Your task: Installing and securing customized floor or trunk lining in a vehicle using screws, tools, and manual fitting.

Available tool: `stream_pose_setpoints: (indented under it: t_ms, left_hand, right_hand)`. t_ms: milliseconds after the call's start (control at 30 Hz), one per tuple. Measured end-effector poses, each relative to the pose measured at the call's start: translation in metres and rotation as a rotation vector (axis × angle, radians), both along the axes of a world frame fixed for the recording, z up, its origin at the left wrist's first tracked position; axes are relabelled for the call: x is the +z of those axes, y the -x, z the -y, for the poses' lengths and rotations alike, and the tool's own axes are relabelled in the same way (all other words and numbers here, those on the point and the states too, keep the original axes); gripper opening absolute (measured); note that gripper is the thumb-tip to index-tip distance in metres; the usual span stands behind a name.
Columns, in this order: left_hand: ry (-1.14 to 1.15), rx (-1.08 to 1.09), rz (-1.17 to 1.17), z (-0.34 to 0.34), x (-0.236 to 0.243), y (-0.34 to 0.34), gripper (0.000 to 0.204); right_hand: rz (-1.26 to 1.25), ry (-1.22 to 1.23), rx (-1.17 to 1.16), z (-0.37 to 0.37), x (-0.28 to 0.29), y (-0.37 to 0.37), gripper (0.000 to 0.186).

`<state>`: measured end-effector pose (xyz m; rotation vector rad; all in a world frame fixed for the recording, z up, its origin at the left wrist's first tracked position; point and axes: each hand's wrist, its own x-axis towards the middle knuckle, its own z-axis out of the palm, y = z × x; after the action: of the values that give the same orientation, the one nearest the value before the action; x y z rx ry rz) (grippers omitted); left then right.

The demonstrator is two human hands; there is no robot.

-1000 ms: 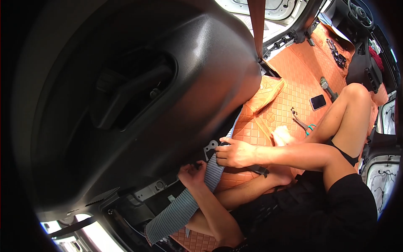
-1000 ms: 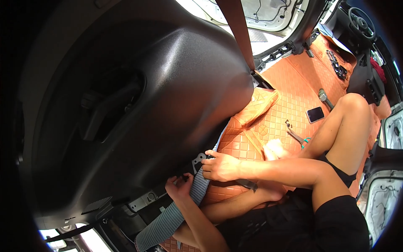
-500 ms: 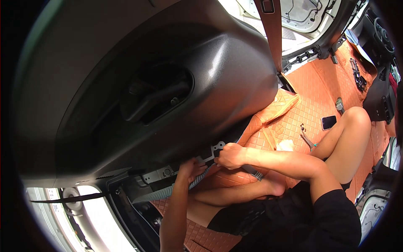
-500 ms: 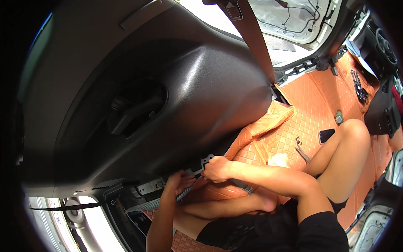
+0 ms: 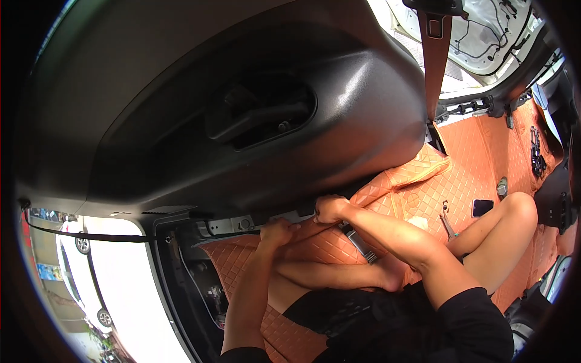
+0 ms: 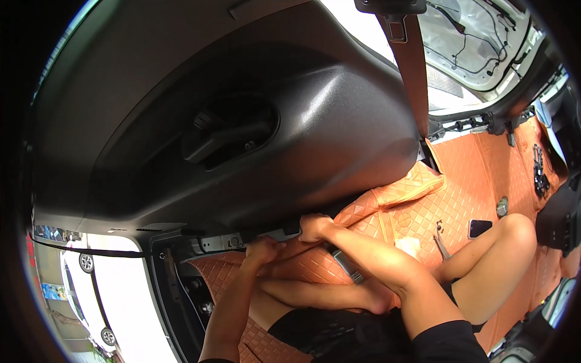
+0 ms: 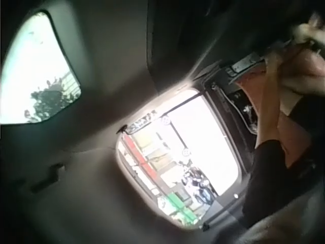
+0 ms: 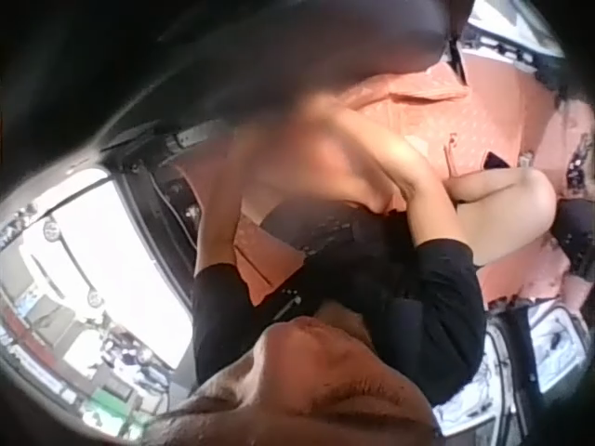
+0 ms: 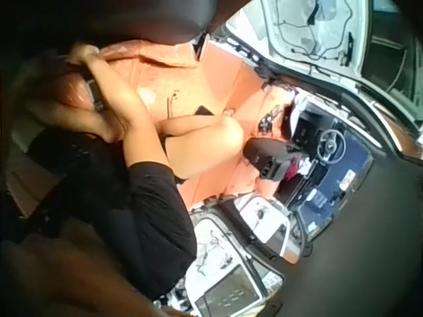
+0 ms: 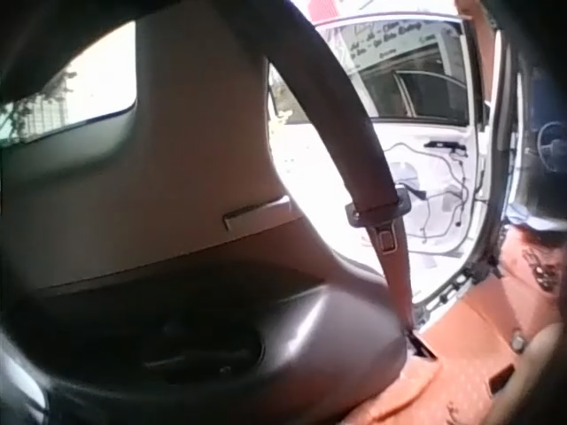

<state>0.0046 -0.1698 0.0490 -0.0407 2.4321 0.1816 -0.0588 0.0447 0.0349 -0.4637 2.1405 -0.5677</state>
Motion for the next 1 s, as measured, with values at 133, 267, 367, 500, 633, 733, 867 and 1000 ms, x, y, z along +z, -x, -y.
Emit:
stream_pose_setpoints:
  t_ms: [133, 267, 367, 500, 633, 733, 867, 1000]
  left_hand:
    - [0.004, 0.078, -0.063, 0.003, -0.01, -0.012, 0.05]
    - [0.074, 0.041, -0.15, 0.005, -0.014, 0.001, 0.052]
    - [0.074, 0.032, -0.171, 0.006, -0.02, 0.012, 0.053]
    - [0.211, 0.018, -0.392, 0.003, -0.036, -0.004, 0.043]
    - [-0.03, 0.094, -0.904, 0.019, -0.046, -0.02, 0.034]
    - [-0.015, 0.059, -1.053, 0.047, -0.04, -0.031, 0.036]
    - [0.139, -0.119, -1.053, 0.085, -0.022, -0.051, 0.045]
    - [0.081, 0.134, -0.489, 0.096, -0.023, -0.053, 0.052]
  right_hand:
    - [-0.217, -0.148, -0.026, 0.01, 0.017, -0.015, 0.039]
    - [-0.188, -0.135, -0.132, 0.014, 0.016, -0.01, 0.043]
    - [-0.109, -0.208, -0.168, 0.017, 0.008, -0.006, 0.044]
    - [-0.267, -0.174, -0.173, 0.02, -0.002, -0.017, 0.043]
    - [-0.724, -0.078, -0.23, 0.018, -0.016, -0.043, 0.041]
    - [-0.917, 0.055, -0.258, 0.016, -0.028, -0.056, 0.039]
    - [-0.975, 0.15, -0.269, 0.018, -0.04, -0.058, 0.04]
    - [-1.006, 0.187, -0.253, 0.02, -0.046, -0.056, 0.038]
